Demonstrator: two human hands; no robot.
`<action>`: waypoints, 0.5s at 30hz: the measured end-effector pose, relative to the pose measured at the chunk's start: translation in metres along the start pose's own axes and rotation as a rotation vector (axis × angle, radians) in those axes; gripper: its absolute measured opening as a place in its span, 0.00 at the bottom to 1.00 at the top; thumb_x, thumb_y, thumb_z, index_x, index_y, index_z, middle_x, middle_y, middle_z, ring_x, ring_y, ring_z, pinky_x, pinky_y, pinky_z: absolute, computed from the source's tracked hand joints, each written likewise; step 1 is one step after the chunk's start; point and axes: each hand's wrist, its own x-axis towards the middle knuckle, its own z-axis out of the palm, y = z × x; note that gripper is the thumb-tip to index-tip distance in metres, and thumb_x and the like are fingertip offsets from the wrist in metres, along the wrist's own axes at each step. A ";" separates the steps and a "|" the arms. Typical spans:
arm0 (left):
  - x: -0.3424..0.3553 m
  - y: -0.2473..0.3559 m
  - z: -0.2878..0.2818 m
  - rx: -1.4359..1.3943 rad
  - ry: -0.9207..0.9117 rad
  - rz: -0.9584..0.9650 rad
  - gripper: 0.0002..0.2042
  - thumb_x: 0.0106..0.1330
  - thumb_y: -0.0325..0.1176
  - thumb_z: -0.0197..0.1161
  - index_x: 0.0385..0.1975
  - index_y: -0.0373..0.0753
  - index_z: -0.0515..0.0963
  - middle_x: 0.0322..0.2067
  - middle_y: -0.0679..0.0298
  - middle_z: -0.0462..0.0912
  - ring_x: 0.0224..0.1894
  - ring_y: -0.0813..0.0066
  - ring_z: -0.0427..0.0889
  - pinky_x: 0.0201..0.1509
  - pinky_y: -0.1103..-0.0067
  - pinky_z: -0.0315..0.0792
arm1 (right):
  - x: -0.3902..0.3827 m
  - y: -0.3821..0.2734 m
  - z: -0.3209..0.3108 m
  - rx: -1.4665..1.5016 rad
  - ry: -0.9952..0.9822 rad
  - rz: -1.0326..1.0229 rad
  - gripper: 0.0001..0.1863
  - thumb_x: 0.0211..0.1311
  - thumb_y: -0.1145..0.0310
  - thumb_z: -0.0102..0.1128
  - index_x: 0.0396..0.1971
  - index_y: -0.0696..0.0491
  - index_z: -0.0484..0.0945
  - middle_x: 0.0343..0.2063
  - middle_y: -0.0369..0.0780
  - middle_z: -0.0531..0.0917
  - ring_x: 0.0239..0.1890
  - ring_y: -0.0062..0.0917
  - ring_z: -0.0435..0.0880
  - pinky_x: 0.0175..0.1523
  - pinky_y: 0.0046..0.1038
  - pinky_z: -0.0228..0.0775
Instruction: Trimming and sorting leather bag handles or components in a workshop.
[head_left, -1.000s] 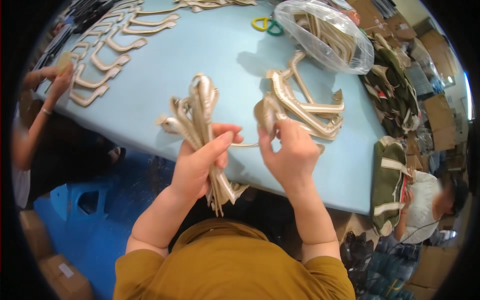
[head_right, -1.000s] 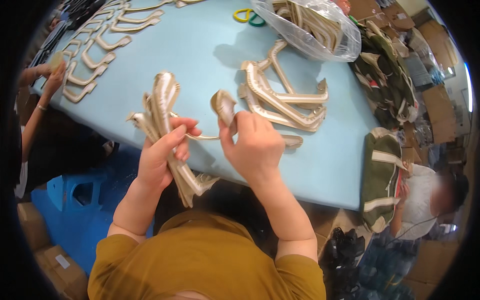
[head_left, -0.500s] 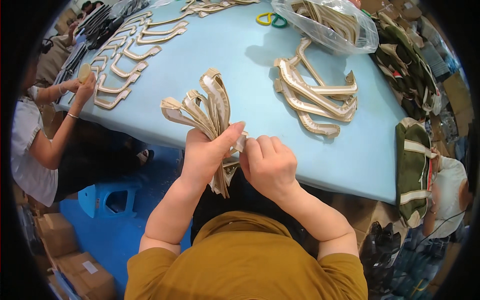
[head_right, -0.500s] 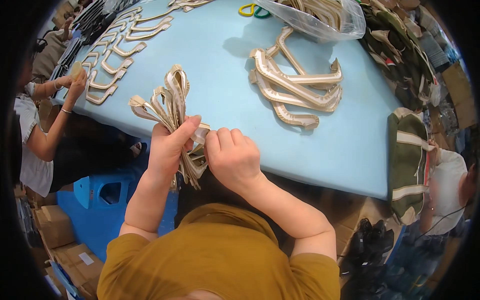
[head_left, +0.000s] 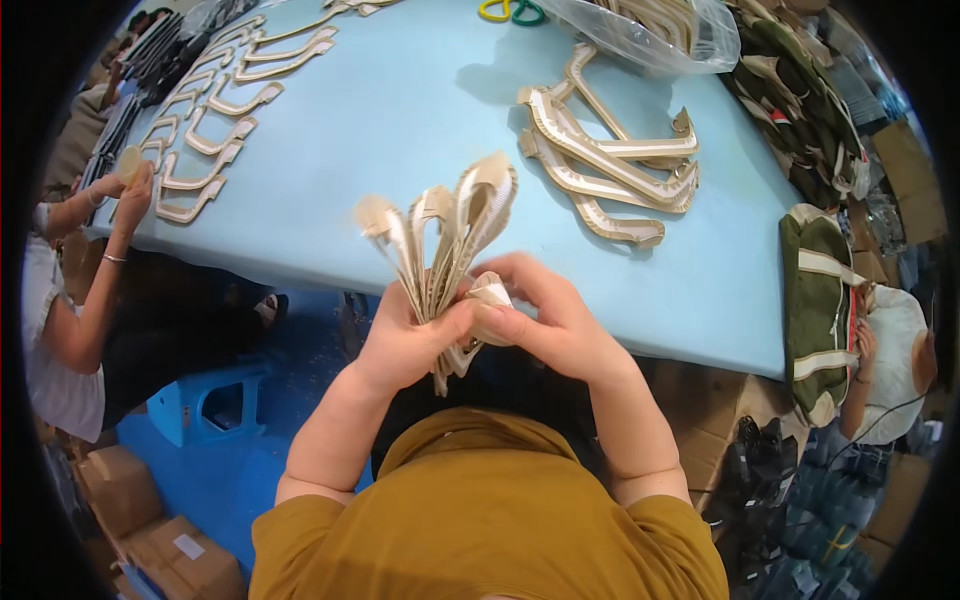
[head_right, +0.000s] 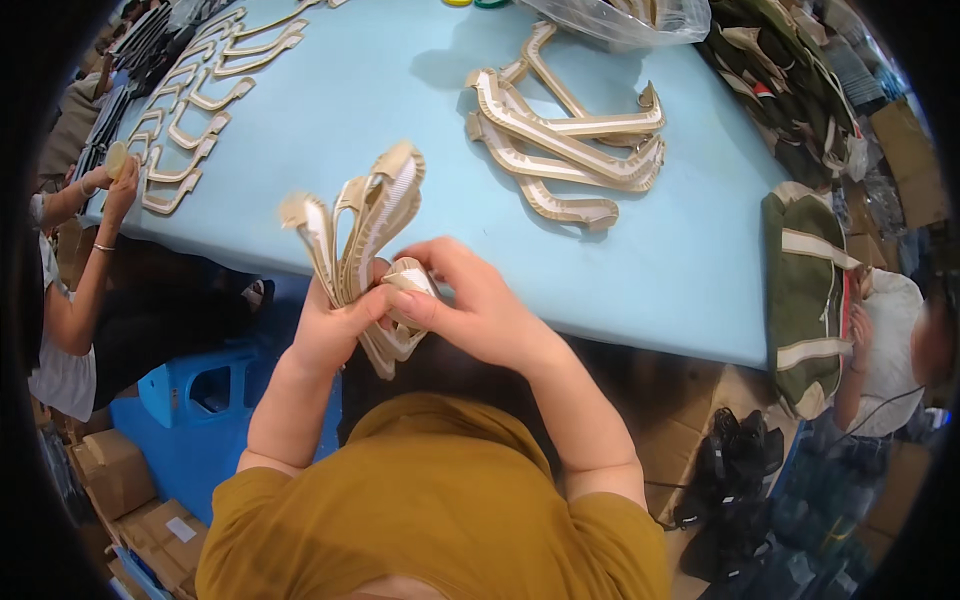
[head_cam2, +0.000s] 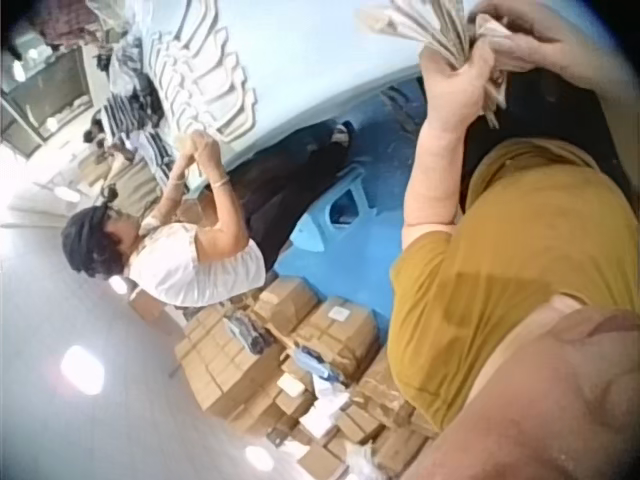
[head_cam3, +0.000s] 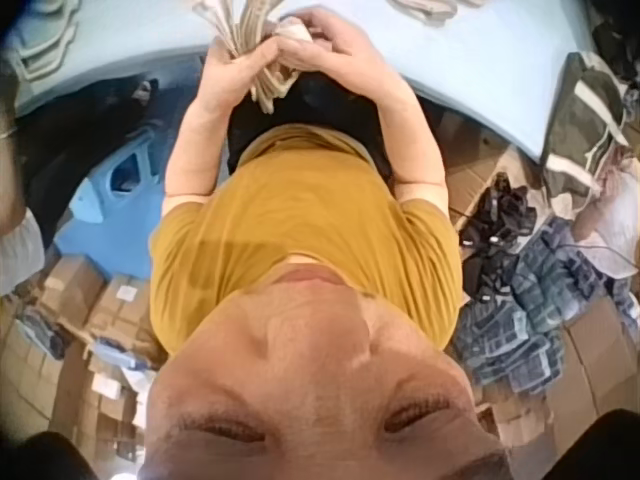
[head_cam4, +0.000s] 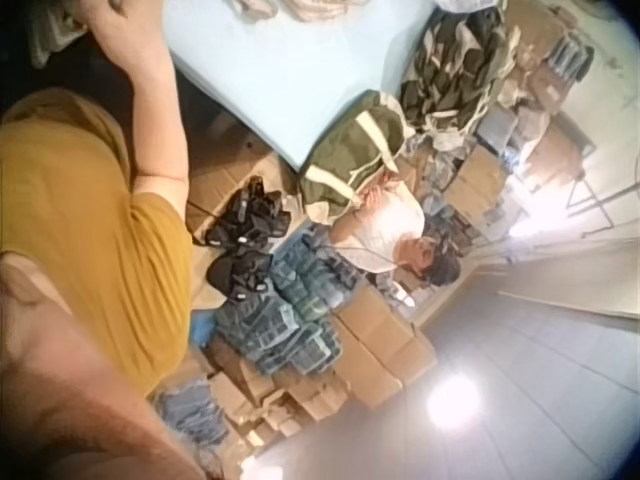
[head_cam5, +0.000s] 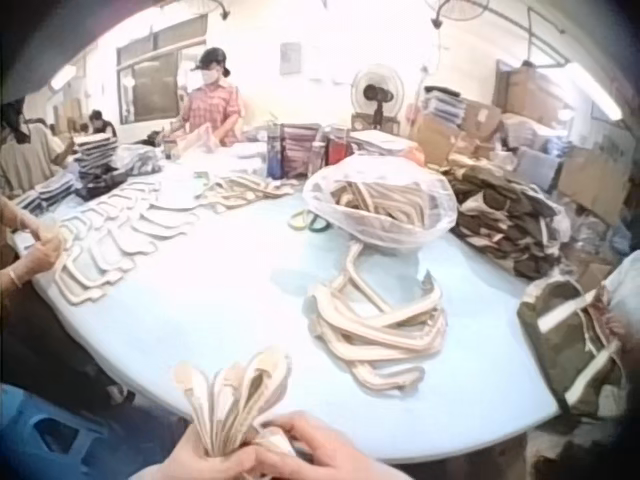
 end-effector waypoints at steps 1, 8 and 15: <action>0.000 0.002 -0.001 0.014 -0.006 -0.045 0.05 0.59 0.27 0.59 0.31 0.33 0.74 0.22 0.68 0.74 0.22 0.84 0.71 0.25 0.86 0.66 | -0.002 -0.008 -0.004 0.176 -0.104 0.199 0.18 0.57 0.60 0.60 0.38 0.59 0.70 0.33 0.38 0.77 0.36 0.17 0.74 0.40 0.22 0.68; -0.006 -0.018 0.004 0.224 0.152 0.119 0.05 0.58 0.23 0.57 0.32 0.31 0.75 0.27 0.66 0.79 0.30 0.84 0.74 0.33 0.82 0.70 | -0.010 0.007 0.004 0.028 0.053 0.248 0.10 0.55 0.68 0.60 0.28 0.58 0.71 0.21 0.33 0.75 0.26 0.12 0.70 0.31 0.18 0.65; 0.002 -0.020 -0.002 0.099 0.087 -0.074 0.05 0.58 0.27 0.58 0.31 0.32 0.75 0.27 0.68 0.77 0.30 0.85 0.73 0.33 0.83 0.69 | -0.005 0.003 -0.011 0.267 -0.063 0.416 0.11 0.57 0.68 0.58 0.32 0.60 0.71 0.23 0.35 0.77 0.26 0.16 0.75 0.31 0.19 0.70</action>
